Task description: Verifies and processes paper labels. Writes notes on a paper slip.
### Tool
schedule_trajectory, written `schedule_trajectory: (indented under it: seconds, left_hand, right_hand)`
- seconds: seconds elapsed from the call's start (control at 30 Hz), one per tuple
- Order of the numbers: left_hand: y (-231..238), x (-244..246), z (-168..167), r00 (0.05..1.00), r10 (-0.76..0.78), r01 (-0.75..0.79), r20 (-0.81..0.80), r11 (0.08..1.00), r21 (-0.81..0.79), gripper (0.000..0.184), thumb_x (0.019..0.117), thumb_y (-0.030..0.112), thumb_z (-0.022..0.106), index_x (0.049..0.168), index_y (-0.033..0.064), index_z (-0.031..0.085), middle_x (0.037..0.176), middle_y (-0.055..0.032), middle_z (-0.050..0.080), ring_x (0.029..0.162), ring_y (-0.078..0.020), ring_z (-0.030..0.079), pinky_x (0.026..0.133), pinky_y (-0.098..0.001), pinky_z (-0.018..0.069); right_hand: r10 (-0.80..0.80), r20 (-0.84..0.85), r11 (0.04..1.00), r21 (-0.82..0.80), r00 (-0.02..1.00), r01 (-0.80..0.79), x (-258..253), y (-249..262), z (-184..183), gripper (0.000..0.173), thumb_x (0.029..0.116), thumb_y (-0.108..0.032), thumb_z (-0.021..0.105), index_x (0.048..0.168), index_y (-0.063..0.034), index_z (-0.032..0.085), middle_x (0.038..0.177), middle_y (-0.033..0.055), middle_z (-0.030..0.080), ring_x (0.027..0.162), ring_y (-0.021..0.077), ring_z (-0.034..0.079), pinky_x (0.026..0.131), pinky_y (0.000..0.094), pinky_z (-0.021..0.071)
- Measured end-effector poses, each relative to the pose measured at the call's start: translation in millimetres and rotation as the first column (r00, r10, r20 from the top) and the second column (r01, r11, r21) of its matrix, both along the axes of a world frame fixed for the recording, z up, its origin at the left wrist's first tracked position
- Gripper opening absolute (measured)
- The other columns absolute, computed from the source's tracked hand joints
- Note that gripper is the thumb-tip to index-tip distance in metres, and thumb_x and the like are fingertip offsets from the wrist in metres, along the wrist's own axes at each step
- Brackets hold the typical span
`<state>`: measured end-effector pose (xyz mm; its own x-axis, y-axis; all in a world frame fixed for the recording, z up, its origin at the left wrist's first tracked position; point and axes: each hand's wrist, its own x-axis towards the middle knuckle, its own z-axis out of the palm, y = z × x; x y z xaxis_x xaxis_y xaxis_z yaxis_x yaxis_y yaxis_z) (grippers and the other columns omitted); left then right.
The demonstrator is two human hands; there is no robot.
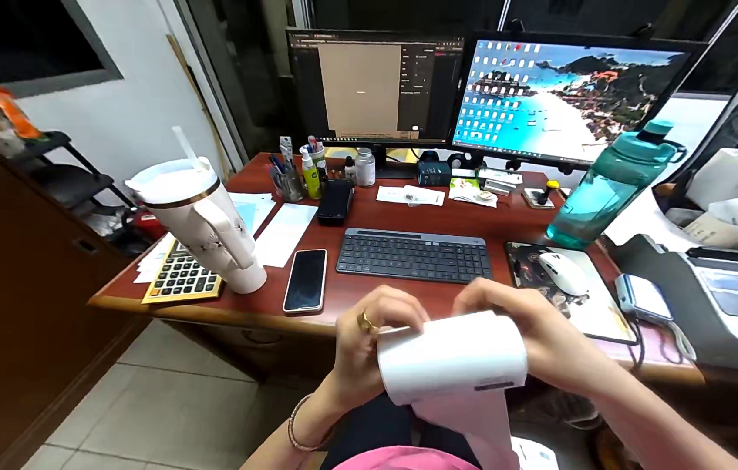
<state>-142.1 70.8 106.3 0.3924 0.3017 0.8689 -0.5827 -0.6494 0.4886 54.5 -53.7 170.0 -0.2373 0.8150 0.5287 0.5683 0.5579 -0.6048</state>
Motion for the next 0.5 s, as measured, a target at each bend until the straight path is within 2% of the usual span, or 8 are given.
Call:
schedule_trajectory:
  seconds: [0.07, 0.13, 0.2, 0.27, 0.3, 0.33, 0.43, 0.5]
  left_hand:
    - [-5.2, 2.9, -1.4, 0.979, -0.194, 0.179, -0.062, 0.965, -0.19, 0.015, 0.0989, 0.021, 0.064, 0.112, 0.0135, 0.063, 0.108, 0.005, 0.07, 0.104, -0.0029, 0.066, 0.09, -0.02, 0.0558]
    - [-7.5, 7.1, -7.9, 0.93, -0.348, 0.289, -0.12, 0.893, -0.346, 0.012, 0.0998, 0.019, 0.06, 0.109, 0.0107, 0.061, 0.102, 0.0069, 0.067, 0.097, -0.0003, 0.063, 0.087, -0.0189, 0.0529]
    - [-6.7, 9.7, -15.0, 0.967, -0.225, 0.181, -0.123, 0.938, -0.297, 0.011, 0.0985, 0.015, 0.06, 0.104, 0.006, 0.063, 0.097, 0.0034, 0.068, 0.093, -0.0022, 0.065, 0.085, -0.0201, 0.0546]
    - [-0.3, 12.0, -18.4, 0.997, -0.031, 0.023, -0.066, 0.991, -0.129, 0.011, 0.0976, 0.015, 0.065, 0.103, 0.0052, 0.066, 0.1, -0.0025, 0.07, 0.098, -0.007, 0.067, 0.09, -0.0235, 0.0559]
    - [1.4, 13.3, -18.5, 0.998, -0.01, 0.004, -0.057, 0.994, -0.105, 0.012, 0.0979, 0.016, 0.066, 0.105, 0.0057, 0.066, 0.102, -0.0031, 0.069, 0.101, -0.0079, 0.066, 0.093, -0.0246, 0.0556]
    - [1.5, 14.9, -17.9, 0.996, -0.045, 0.034, -0.077, 0.99, -0.134, 0.015, 0.0987, 0.017, 0.064, 0.107, 0.0049, 0.065, 0.104, -0.0024, 0.069, 0.102, -0.0076, 0.066, 0.095, -0.0254, 0.0547]
    - [0.5, 19.0, -19.2, 0.963, -0.223, 0.177, -0.152, 0.948, -0.264, 0.014, 0.099, 0.014, 0.061, 0.108, 0.0038, 0.06, 0.1, 0.003, 0.067, 0.095, -0.0017, 0.064, 0.088, -0.0209, 0.0545]
    - [3.5, 20.9, -19.6, 0.991, -0.102, 0.088, -0.087, 0.985, -0.15, 0.014, 0.0978, 0.015, 0.064, 0.105, 0.0027, 0.064, 0.099, -0.0002, 0.069, 0.095, -0.0026, 0.066, 0.085, -0.0195, 0.0565]
  right_hand:
    - [0.037, -0.069, 0.994, 0.106, 0.997, -0.03, 0.9, -0.5, -8.4, 0.013, 0.0967, -0.013, 0.063, 0.106, -0.0055, 0.068, 0.095, -0.0038, 0.073, 0.088, -0.0036, 0.067, 0.078, 0.0137, 0.0561]
    - [0.039, -0.109, 0.99, 0.138, 0.993, -0.024, 1.3, -1.0, -16.3, 0.016, 0.0971, -0.013, 0.064, 0.11, -0.0044, 0.068, 0.101, -0.0012, 0.073, 0.093, -0.0008, 0.067, 0.081, 0.016, 0.0569]
    - [-0.015, -0.08, 0.999, -0.044, 0.997, 0.012, 5.6, -1.2, -23.8, 0.026, 0.0953, -0.017, 0.064, 0.119, -0.0048, 0.062, 0.107, -0.0013, 0.07, 0.096, -0.0007, 0.066, 0.083, 0.0176, 0.0564]
    - [-0.04, -0.087, 0.974, -0.227, 0.995, 0.019, 11.1, 0.2, -28.7, 0.027, 0.0926, -0.018, 0.064, 0.117, -0.008, 0.062, 0.101, -0.0054, 0.07, 0.086, -0.0039, 0.066, 0.073, 0.016, 0.0563]
    - [-0.043, -0.14, 0.973, -0.229, 0.989, 0.01, 11.7, 1.3, -31.5, 0.02, 0.0922, -0.018, 0.065, 0.11, -0.0102, 0.065, 0.093, -0.0083, 0.07, 0.076, -0.006, 0.066, 0.064, 0.0137, 0.0564]
    - [-0.027, -0.178, 0.986, -0.169, 0.984, -0.003, 12.3, 2.2, -32.8, 0.015, 0.0933, -0.018, 0.066, 0.106, -0.0107, 0.066, 0.091, -0.0099, 0.07, 0.076, -0.0074, 0.065, 0.064, 0.0119, 0.0553]
    - [0.06, -0.186, 0.998, -0.016, 0.981, -0.064, 16.3, 5.5, -30.1, 0.016, 0.0964, -0.014, 0.066, 0.109, -0.0053, 0.069, 0.099, -0.0042, 0.074, 0.092, -0.0022, 0.068, 0.081, 0.0155, 0.0571]
    - [0.062, -0.093, 0.989, -0.129, 0.994, -0.074, 19.3, 6.1, -24.6, 0.025, 0.0937, -0.015, 0.063, 0.117, -0.0049, 0.063, 0.1, -0.0033, 0.071, 0.092, -0.0027, 0.066, 0.08, 0.0155, 0.0557]
